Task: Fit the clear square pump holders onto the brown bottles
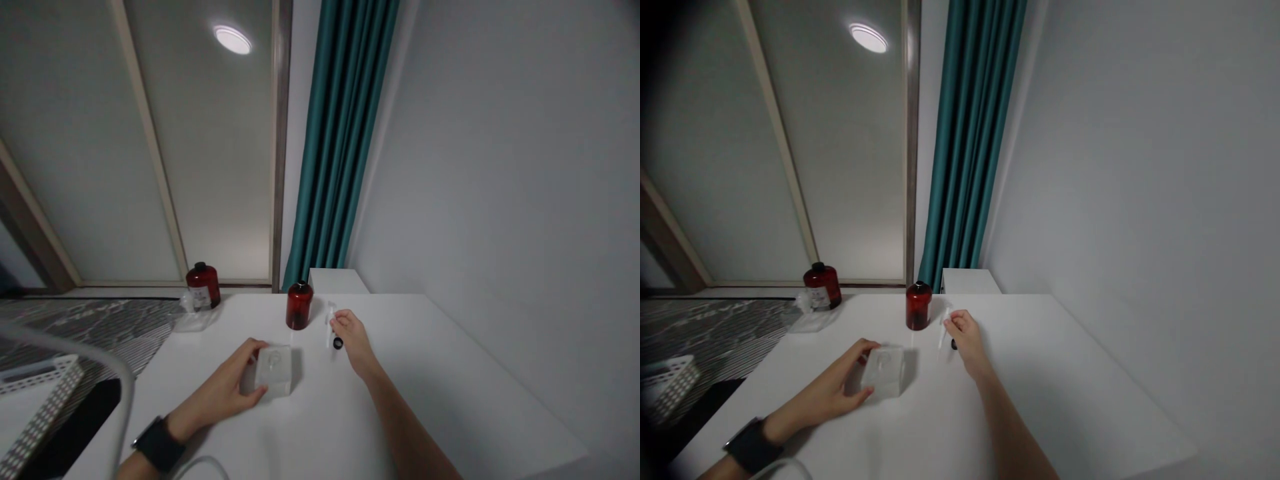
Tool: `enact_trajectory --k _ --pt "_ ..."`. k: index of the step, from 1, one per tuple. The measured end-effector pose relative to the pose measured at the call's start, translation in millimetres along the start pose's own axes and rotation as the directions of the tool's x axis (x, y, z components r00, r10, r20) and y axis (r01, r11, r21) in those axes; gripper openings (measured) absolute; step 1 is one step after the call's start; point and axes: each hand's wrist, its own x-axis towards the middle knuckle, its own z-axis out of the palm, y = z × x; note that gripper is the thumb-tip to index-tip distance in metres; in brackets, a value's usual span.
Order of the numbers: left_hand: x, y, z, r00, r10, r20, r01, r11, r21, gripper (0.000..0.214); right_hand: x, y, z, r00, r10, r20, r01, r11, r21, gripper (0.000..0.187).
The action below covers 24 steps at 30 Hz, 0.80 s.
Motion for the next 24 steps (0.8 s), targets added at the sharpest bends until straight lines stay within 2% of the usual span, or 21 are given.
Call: enact_trajectory --k 5,10,17,24 --pt "0.5 2.8 -0.6 1.000 0.002 0.017 -0.002 1.000 -0.006 0.050 -14.3 -6.6 21.6 0.993 0.020 0.115 -0.039 0.985 0.169 0.029" --pt "0.7 3.9 -1.3 1.000 0.003 0.019 -0.003 1.000 -0.005 0.052 -18.1 -6.3 29.5 0.984 0.025 0.174 -0.074 0.958 0.277 0.029" --pt "1.5 8.6 -3.1 1.000 -0.009 0.026 0.009 1.000 -0.008 0.052 -18.4 -13.0 35.1 0.982 0.013 0.187 -0.087 0.915 0.394 0.030" --pt "0.8 7.9 -1.3 1.000 0.002 0.012 -0.001 1.000 -0.026 0.050 -9.2 -38.4 50.5 0.987 -0.023 0.158 -0.052 0.889 0.454 0.035"
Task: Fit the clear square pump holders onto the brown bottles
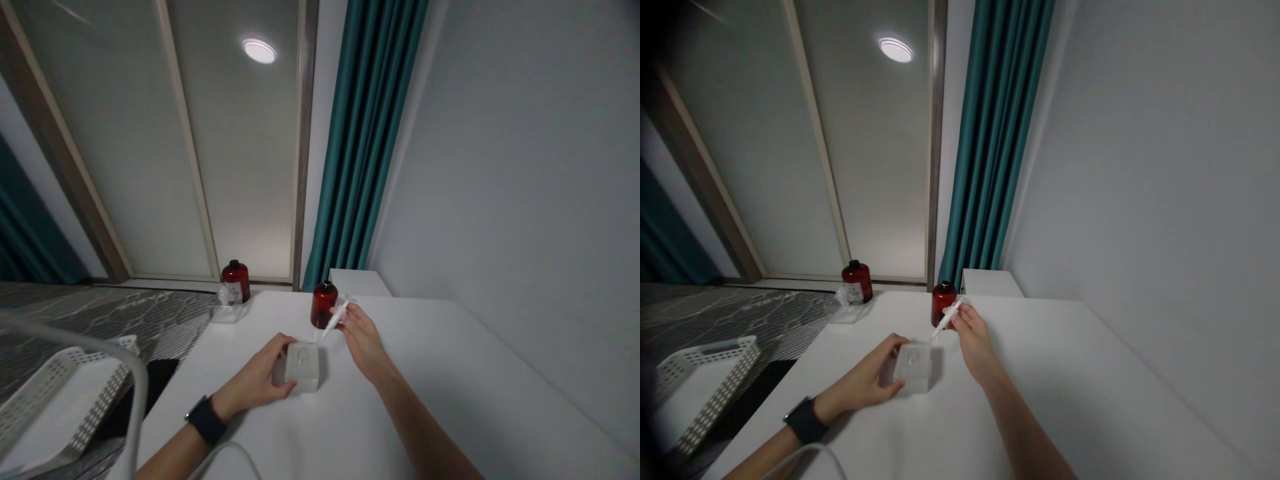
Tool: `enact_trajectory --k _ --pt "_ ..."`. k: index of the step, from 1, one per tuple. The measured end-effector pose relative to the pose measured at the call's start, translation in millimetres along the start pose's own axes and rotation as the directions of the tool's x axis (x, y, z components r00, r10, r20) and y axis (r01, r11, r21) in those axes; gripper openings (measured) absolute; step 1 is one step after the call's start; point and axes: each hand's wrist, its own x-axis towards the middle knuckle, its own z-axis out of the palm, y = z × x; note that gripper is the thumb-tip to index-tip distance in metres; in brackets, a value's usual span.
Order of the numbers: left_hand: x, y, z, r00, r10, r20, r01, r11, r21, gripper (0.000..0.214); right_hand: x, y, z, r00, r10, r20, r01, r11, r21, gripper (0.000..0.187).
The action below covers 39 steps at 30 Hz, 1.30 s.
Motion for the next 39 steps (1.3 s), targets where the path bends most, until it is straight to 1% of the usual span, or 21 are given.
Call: enact_trajectory --k 4,8,13,15,18,20,25,29,32,35,39 --pt "-0.9 -2.0 1.3 1.000 0.000 -0.012 0.000 1.000 -0.012 0.051 1.7 -4.6 19.6 0.999 -0.038 0.031 0.040 0.997 -0.068 0.035" --pt "-0.6 -2.2 1.2 1.000 -0.005 -0.012 0.005 1.000 -0.011 0.051 -2.2 -2.5 27.3 0.991 -0.062 0.119 0.088 0.968 -0.234 0.035" --pt "-0.3 -0.6 0.2 1.000 -0.011 -0.005 0.011 1.000 -0.007 0.052 -8.7 3.2 25.1 0.964 -0.155 0.214 0.240 0.851 -0.467 0.022" --pt "-0.5 -0.4 0.0 1.000 -0.013 -0.006 0.013 1.000 -0.008 0.053 -12.9 3.8 26.2 0.955 -0.156 0.252 0.271 0.803 -0.530 0.021" --pt "-0.8 -1.3 0.4 1.000 0.000 -0.010 0.000 1.000 -0.011 0.054 -19.9 2.2 29.1 0.945 -0.123 0.302 0.287 0.754 -0.591 0.020" --pt "-0.6 -2.7 0.9 1.000 0.019 -0.008 -0.019 1.000 -0.019 0.055 -23.9 1.1 30.2 0.941 -0.101 0.322 0.288 0.740 -0.608 0.018" --pt "0.4 -4.9 2.4 0.999 0.035 -0.014 -0.035 0.999 -0.035 0.058 -31.2 3.6 29.5 0.935 -0.077 0.346 0.280 0.760 -0.587 0.022" --pt "-0.1 -3.1 2.3 0.999 0.033 -0.019 -0.033 0.999 -0.034 0.058 -35.2 9.8 28.5 0.928 -0.067 0.365 0.301 0.713 -0.633 0.023" --pt "-0.5 -1.5 1.5 0.999 0.033 -0.021 -0.034 0.999 -0.035 0.057 -36.7 13.9 27.8 0.928 -0.050 0.370 0.296 0.702 -0.647 0.023" --pt "0.1 -0.7 0.9 0.999 0.037 -0.018 -0.037 0.998 -0.042 0.057 -37.0 17.0 27.5 0.934 -0.046 0.355 0.281 0.709 -0.647 0.023" --pt "1.0 -1.1 1.3 0.999 0.034 -0.011 -0.035 0.998 -0.051 0.058 -36.6 20.3 26.7 0.938 -0.010 0.347 0.236 0.753 -0.614 0.024"
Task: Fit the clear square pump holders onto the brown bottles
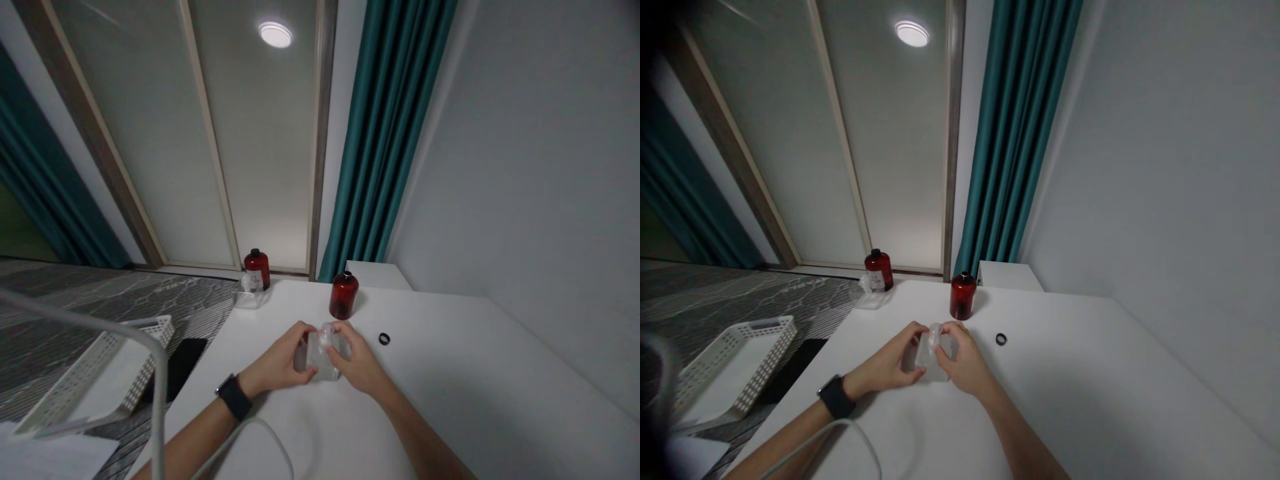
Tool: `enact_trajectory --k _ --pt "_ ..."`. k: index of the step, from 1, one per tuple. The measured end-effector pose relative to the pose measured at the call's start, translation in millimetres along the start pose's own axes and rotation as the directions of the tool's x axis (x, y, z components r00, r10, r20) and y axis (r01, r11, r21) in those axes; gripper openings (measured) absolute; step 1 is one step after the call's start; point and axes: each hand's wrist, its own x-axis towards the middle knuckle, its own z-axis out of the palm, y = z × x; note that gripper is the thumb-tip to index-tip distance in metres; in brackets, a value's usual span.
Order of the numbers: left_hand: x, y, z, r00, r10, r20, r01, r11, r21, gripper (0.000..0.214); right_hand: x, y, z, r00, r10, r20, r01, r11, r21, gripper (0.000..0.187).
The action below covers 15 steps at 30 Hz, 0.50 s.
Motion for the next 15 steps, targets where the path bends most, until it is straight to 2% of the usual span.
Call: enact_trajectory --k 11,15 --pt "1.2 -2.5 1.5 1.000 -0.013 -0.022 0.013 1.000 -0.023 0.057 -0.4 0.7 -6.3 0.995 -0.028 0.092 0.028 1.000 0.002 0.021" --pt "1.2 -0.2 0.9 0.999 -0.026 -0.021 0.026 1.000 -0.007 0.057 0.4 -1.1 -1.3 1.000 -0.025 0.009 0.025 1.000 -0.013 0.017"
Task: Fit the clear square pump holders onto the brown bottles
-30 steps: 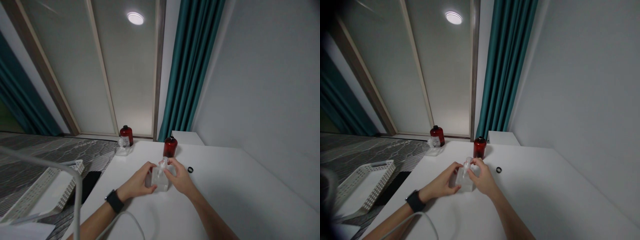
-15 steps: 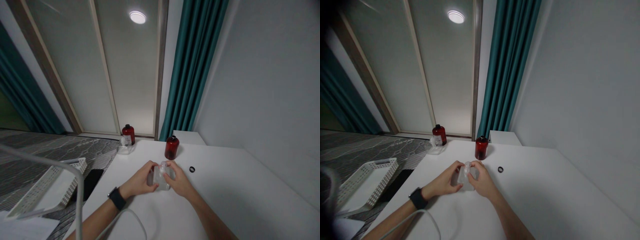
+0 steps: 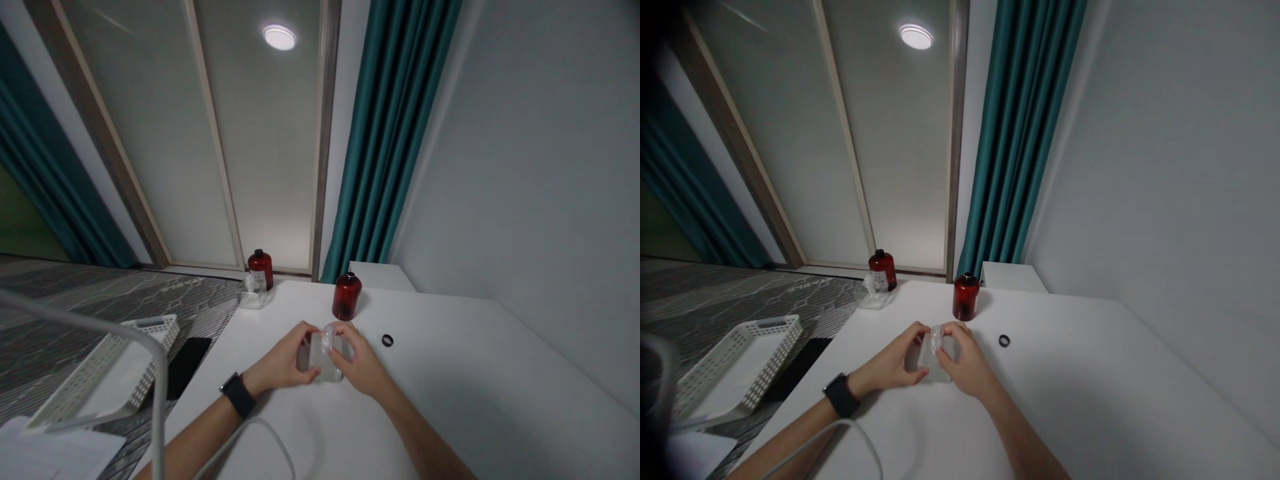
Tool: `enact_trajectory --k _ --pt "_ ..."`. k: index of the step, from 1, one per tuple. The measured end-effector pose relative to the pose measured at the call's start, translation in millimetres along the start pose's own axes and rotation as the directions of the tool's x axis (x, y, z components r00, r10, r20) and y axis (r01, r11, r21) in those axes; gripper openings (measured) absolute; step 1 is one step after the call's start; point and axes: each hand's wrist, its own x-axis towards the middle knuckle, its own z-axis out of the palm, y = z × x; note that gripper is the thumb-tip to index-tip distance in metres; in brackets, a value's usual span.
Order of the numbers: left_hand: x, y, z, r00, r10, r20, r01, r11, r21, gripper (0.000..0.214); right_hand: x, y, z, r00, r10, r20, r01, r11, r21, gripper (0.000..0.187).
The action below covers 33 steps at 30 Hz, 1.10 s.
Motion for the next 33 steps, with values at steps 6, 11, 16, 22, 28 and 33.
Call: enact_trajectory --k 6,11,16,22,28,33 --pt "-1.1 2.5 -5.9 0.999 -0.019 0.026 0.019 1.000 -0.012 0.055 0.3 0.9 3.3 0.999 0.037 -0.035 -0.036 0.999 0.025 0.013" --pt "-2.5 2.2 -12.8 1.000 -0.015 0.019 0.016 0.999 -0.035 0.055 1.5 1.0 -0.2 0.997 0.071 0.015 -0.072 0.995 0.062 0.014" --pt "-2.3 2.0 -14.4 1.000 -0.025 0.011 0.025 0.999 -0.039 0.048 0.4 1.1 0.3 0.993 0.109 0.049 -0.115 0.981 0.154 0.028" --pt "-2.1 2.4 -13.0 0.999 -0.040 0.005 0.040 0.998 -0.052 0.048 -2.2 2.8 4.9 0.989 0.145 -0.018 -0.142 0.983 0.114 0.049" --pt "-2.1 2.6 -12.7 0.999 -0.038 0.005 0.038 0.997 -0.060 0.049 -2.9 8.5 1.7 0.996 0.078 -0.048 -0.074 0.993 0.091 0.063" --pt "-1.0 3.2 -12.6 0.999 -0.050 0.004 0.050 0.997 -0.060 0.049 -2.0 7.0 -0.6 0.997 0.059 0.040 -0.068 0.962 0.263 0.066"
